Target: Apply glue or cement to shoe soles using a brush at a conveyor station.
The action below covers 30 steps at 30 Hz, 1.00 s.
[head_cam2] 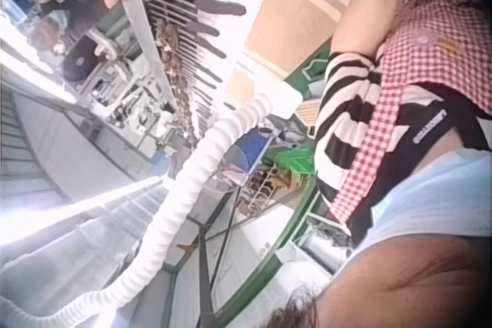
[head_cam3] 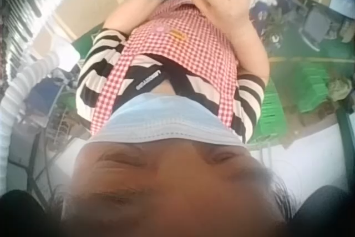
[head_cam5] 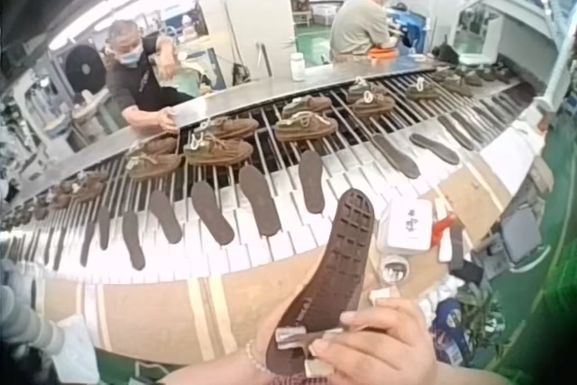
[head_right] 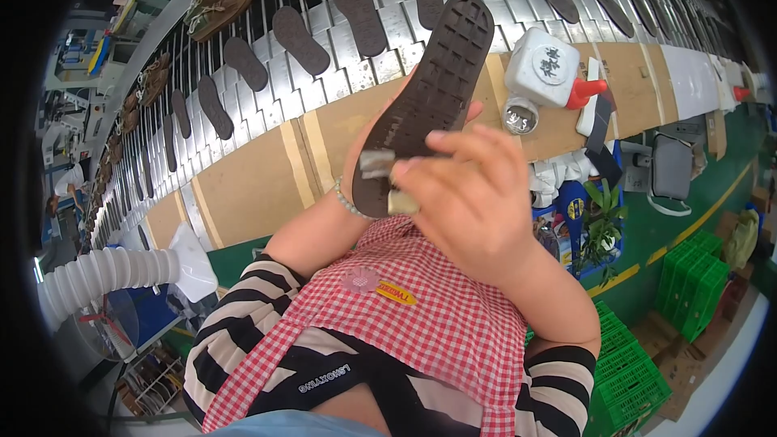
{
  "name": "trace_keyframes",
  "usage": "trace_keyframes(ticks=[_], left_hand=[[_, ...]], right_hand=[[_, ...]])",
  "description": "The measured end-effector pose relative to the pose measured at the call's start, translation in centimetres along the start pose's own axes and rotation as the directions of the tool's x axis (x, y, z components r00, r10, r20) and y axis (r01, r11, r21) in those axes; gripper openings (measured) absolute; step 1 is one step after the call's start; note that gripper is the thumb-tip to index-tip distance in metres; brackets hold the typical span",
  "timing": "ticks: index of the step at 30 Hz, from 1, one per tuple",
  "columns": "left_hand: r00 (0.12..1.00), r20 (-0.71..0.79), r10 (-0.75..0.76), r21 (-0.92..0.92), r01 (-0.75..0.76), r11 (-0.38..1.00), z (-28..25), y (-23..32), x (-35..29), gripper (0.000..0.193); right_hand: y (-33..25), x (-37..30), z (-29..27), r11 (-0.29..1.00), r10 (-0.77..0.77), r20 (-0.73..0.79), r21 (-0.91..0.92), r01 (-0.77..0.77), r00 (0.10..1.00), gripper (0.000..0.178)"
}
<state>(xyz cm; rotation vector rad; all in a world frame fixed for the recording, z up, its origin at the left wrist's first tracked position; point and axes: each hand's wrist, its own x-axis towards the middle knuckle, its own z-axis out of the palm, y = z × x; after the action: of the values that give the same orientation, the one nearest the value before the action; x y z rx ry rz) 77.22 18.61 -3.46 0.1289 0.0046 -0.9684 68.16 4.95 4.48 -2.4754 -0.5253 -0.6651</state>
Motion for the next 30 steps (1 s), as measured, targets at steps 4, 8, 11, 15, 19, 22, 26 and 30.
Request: trace_keyframes(ticks=[4, 8, 11, 15, 19, 22, 26, 30], left_hand=[[0.999, -0.020, 0.025, -0.010, -0.026, 1.000, 0.1, -0.2, 0.0, 0.057], [0.997, -0.074, 0.002, -0.086, -0.008, 0.996, 0.2, -0.2, 0.2, 0.056], [0.999, -0.016, 0.031, -0.133, -0.033, 0.991, 0.4, -0.4, 0.2, 0.055], [0.998, -0.036, 0.053, -0.131, -0.057, 0.990, -0.3, -0.3, 0.1, 0.053], [0.997, -0.074, 0.000, -0.022, -0.002, 1.000, -0.8, 0.0, 0.4, 0.049], [0.999, -0.010, -0.052, -0.254, 0.047, 0.966, -0.5, 0.2, 0.4, 0.046], [0.982, 0.162, -0.098, -0.264, 0.139, 0.954, -1.1, 0.2, 0.3, 0.047], [0.998, -0.009, -0.065, -0.122, 0.063, 0.991, 0.5, 0.1, 0.3, 0.048]], right_hand=[[-0.3, 0.1, -0.3, 1.000, 0.001, 0.008, 0.024, -0.001, 1.000, 0.044], [-0.3, 0.4, -0.1, 0.998, 0.056, -0.010, -0.021, -0.056, 0.998, 0.040], [-1.3, -0.1, -0.2, 0.998, -0.027, 0.081, 0.056, 0.023, 0.996, 0.035], [-1.0, 0.9, -0.8, 0.998, -0.044, 0.098, 0.051, 0.039, 0.994, 0.030], [-1.1, 1.0, -0.8, 0.998, -0.067, 0.142, 0.011, 0.066, 0.988, 0.027], [-1.0, 0.0, -1.3, 0.994, -0.111, 0.178, 0.026, 0.108, 0.978, 0.025], [-0.6, 1.0, -1.7, 0.993, -0.116, 0.133, -0.005, 0.118, 0.984, 0.024], [-0.7, 0.8, -1.7, 0.993, -0.113, 0.185, -0.001, 0.115, 0.976, 0.024]])
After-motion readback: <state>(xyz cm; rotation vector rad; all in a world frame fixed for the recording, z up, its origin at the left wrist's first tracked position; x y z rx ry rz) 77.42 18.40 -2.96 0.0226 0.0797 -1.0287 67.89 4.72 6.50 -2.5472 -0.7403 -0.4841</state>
